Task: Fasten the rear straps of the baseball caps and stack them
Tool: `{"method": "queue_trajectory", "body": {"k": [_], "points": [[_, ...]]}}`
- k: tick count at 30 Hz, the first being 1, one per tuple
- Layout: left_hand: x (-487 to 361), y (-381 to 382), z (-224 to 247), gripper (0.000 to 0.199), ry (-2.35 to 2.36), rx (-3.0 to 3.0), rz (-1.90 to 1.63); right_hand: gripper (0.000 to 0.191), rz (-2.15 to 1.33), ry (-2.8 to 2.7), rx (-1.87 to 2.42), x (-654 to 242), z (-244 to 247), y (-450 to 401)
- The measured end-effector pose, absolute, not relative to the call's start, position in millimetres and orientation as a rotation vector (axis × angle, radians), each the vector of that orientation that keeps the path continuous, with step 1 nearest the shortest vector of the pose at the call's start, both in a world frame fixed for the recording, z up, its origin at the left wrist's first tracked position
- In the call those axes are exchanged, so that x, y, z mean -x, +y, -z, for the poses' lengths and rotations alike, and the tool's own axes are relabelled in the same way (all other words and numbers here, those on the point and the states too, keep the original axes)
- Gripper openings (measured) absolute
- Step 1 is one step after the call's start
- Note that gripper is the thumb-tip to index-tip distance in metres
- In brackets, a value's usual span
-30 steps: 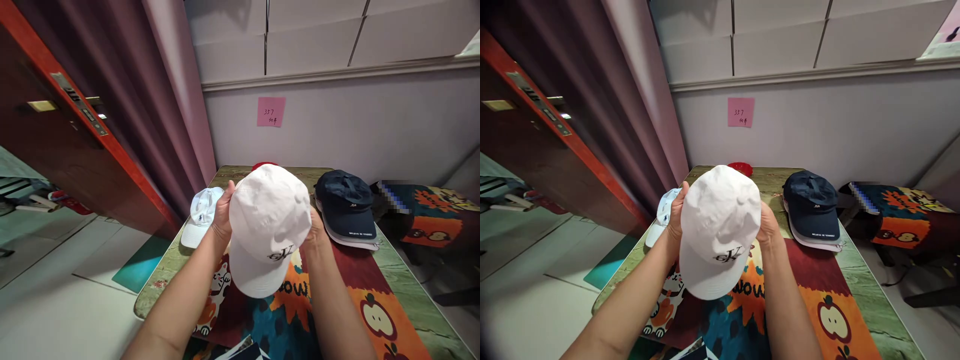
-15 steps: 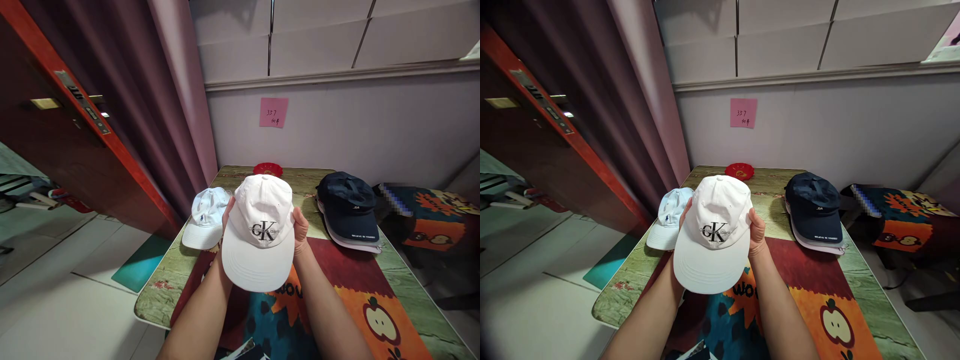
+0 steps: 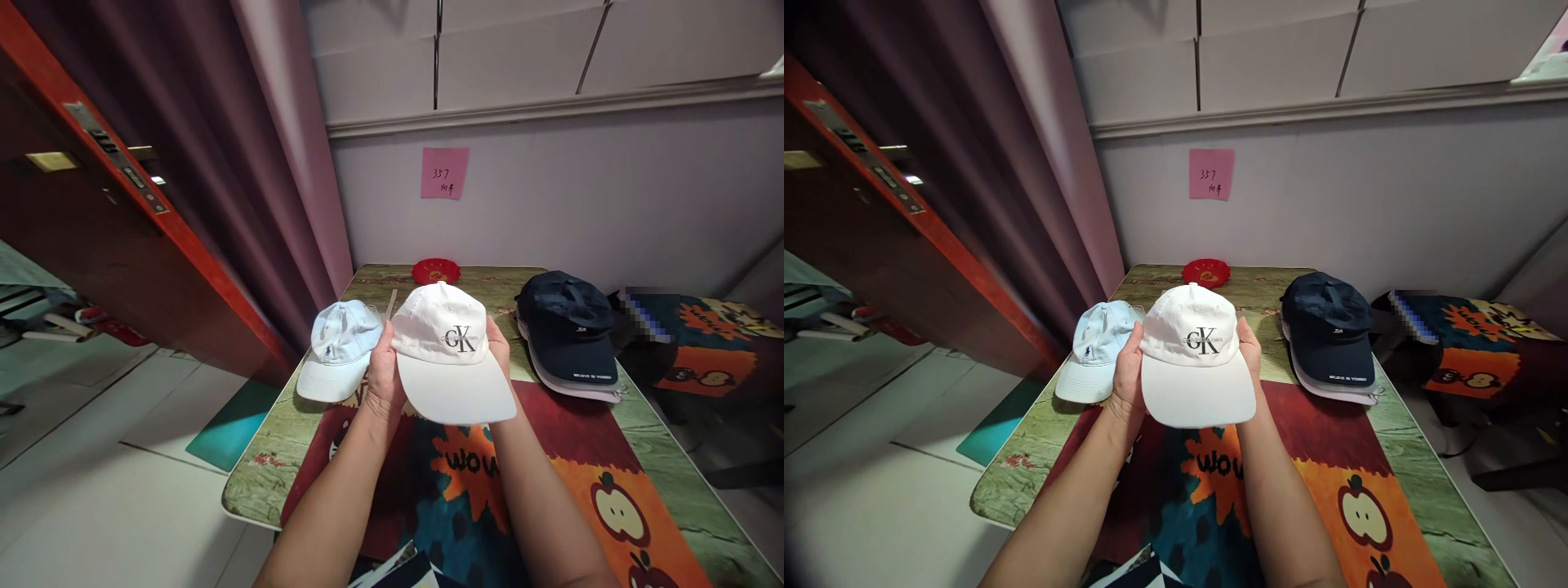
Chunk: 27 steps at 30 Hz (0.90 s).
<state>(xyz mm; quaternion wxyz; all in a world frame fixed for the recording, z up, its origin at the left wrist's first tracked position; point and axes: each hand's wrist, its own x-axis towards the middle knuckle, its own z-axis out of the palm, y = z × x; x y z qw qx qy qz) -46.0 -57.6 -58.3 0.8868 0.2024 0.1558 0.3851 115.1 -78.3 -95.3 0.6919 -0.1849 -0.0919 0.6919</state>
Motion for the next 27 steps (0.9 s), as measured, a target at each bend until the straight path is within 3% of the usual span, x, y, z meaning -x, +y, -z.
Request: {"method": "queue_trajectory", "body": {"k": [6,9,14,21,27], "points": [[44,-46,52,0.076,0.46,-0.49,-0.987,0.084,-1.548,-0.023,0.518,-110,85,-107],[41,-30,58,0.07,0.477,-0.464,-1.104,0.076,-1.476,-0.042,0.375,-95,77,-139],[20,-17,68,0.058,0.507,-0.383,-1.177,0.035,-1.357,0.049,0.521,-82,66,-164],[12,-49,63,0.059,0.409,-0.685,-0.88,0.032,-1.106,-0.043,0.618,-143,24,-139],[40,-81,142,0.028,0.82,-1.601,-0.513,0.031,-0.706,-0.173,0.562,-246,8,-117]]}}
